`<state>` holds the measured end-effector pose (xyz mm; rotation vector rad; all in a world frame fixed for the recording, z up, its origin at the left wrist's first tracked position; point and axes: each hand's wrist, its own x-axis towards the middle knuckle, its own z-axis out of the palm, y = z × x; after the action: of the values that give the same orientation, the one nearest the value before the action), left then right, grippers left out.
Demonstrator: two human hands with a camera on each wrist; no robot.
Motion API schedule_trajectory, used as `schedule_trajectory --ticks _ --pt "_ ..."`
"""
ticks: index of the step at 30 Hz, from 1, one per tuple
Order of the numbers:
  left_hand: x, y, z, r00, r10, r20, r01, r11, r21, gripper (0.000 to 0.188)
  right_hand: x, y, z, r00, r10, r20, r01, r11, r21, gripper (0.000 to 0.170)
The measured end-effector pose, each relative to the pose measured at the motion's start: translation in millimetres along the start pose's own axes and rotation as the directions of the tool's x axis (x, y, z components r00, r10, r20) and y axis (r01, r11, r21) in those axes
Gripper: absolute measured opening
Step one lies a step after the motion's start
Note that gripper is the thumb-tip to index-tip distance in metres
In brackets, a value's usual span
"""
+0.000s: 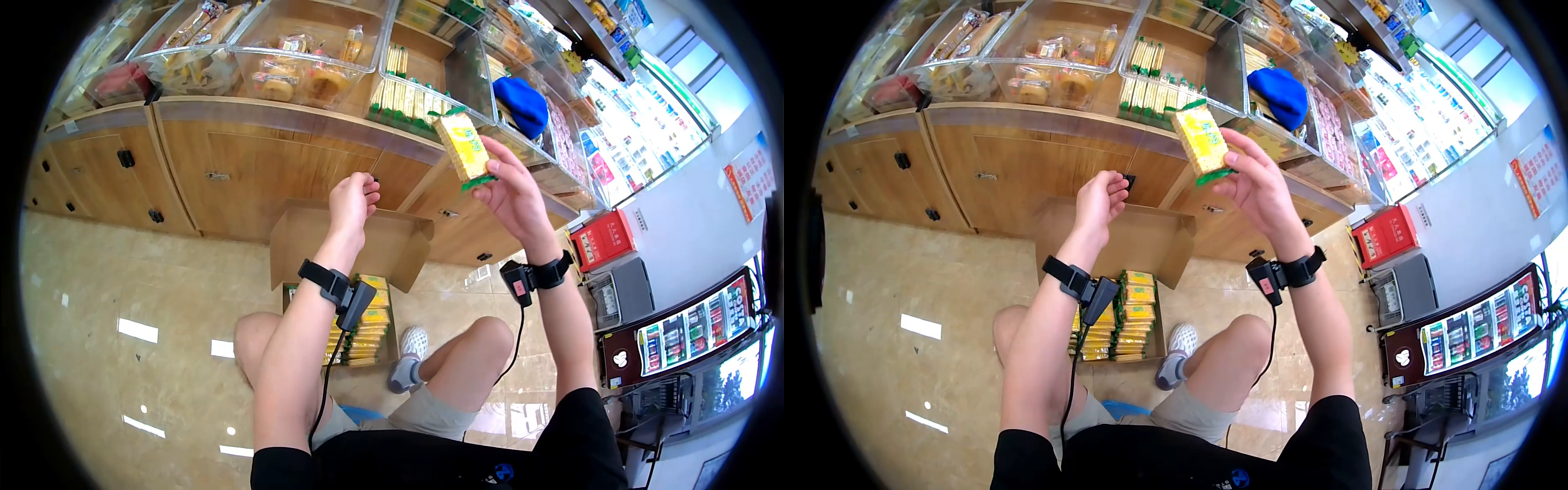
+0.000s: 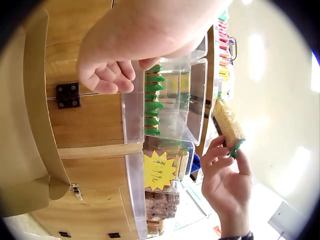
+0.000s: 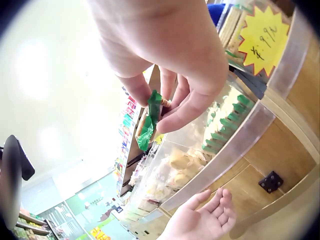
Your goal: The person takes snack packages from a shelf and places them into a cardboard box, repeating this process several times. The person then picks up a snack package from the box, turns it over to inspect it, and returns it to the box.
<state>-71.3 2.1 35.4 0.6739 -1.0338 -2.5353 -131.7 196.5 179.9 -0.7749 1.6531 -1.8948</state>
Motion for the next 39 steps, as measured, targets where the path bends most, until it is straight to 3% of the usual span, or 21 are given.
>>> schedule_trajectory --ticks 10,16,21,27,39 --pt "-6.6 4.4 -0.4 1.000 -0.012 0.009 0.013 0.995 -0.096 0.019 58.6 -73.1 0.8 0.996 -0.041 -0.083 0.018 0.965 -0.261 0.031" --pt "-5.8 2.8 -0.1 0.999 -0.018 0.032 0.021 0.994 -0.107 0.018 113.6 -97.5 3.9 0.992 0.015 -0.122 -0.065 0.909 -0.411 0.032" --pt "-5.3 5.4 -0.3 0.999 -0.016 0.031 0.020 0.992 -0.128 0.018 163.9 -106.2 7.0 0.990 0.013 -0.143 -0.098 0.789 -0.606 0.023" --pt "-4.9 10.6 -2.8 0.999 -0.014 0.035 0.019 0.988 -0.155 0.017 207.2 -110.6 12.0 0.972 0.050 -0.231 -0.217 0.574 -0.789 0.026" --pt "-9.3 23.2 -7.9 0.999 -0.022 0.045 0.030 0.982 -0.187 0.018 270.2 -86.2 7.3 0.964 -0.013 -0.267 -0.236 0.435 -0.869 0.022"
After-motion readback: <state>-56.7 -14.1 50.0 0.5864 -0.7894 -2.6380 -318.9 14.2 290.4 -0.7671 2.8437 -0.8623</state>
